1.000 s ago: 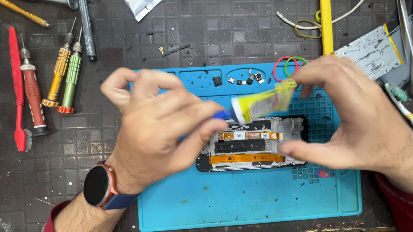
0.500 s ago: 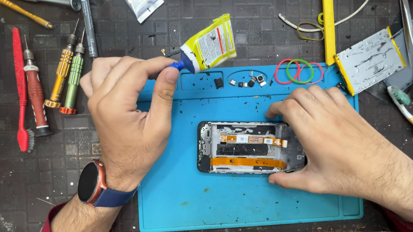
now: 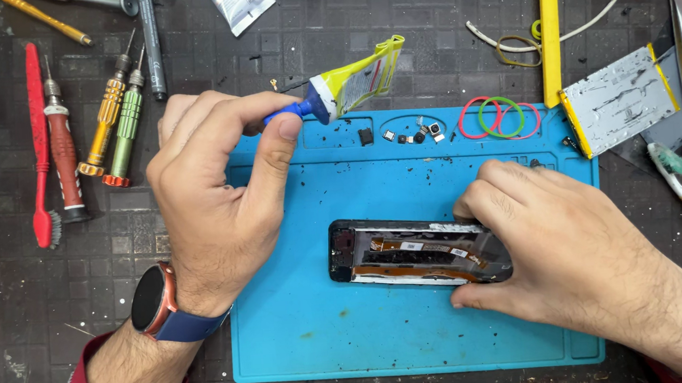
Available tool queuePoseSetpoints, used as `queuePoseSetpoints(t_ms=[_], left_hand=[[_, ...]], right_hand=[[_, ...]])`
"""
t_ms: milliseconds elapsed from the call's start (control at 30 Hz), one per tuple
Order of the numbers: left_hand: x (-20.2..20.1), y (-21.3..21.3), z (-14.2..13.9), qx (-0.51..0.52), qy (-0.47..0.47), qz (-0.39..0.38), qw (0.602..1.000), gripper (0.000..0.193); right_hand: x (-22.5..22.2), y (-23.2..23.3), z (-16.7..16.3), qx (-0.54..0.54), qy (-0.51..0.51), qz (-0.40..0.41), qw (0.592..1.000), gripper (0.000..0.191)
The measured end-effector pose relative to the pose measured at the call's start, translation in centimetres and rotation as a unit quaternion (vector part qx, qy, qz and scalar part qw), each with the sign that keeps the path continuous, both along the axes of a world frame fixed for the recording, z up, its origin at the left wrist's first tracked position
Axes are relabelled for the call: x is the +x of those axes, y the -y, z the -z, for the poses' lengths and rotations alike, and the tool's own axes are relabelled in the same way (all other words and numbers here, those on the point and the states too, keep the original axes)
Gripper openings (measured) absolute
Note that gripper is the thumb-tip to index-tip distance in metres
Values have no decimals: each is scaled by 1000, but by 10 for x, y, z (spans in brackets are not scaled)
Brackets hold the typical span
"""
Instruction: The person works on an opened smartphone on a blue repair mat, applying adhesive from a tube around the battery and along the frame edges, pressing the battery into place, and using tweezers to pry and adjust the phone frame and components.
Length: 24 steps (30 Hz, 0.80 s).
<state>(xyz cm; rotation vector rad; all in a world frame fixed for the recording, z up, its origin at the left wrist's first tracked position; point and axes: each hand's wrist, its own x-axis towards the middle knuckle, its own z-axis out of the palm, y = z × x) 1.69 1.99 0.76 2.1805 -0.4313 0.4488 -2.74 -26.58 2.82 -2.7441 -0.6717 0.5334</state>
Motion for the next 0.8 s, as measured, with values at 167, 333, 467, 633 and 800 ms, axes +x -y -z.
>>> queuePoseSetpoints(t_ms=[167,333,467,633,800], left_hand=[[0,2,-4,-19,0,3,1000,13],[0,2,-7,-15,4,5,1000,13],[0,2,-8,-13,5,7,1000,13],[-1,1,-7,-13,-2,6,1000,13],[-1,2,-9,-22,1,14,1000,13]], right_hand=[[-1,0,-3,-9,-46,15,999,61],[-1,3,-4,4,-32,-25,999,55],[-3,6,-6,17,-34,-25,999,50],[-2,8,-8,27,-54,-3,998,47],[6,10,-6,101,-22,-1,995,54]])
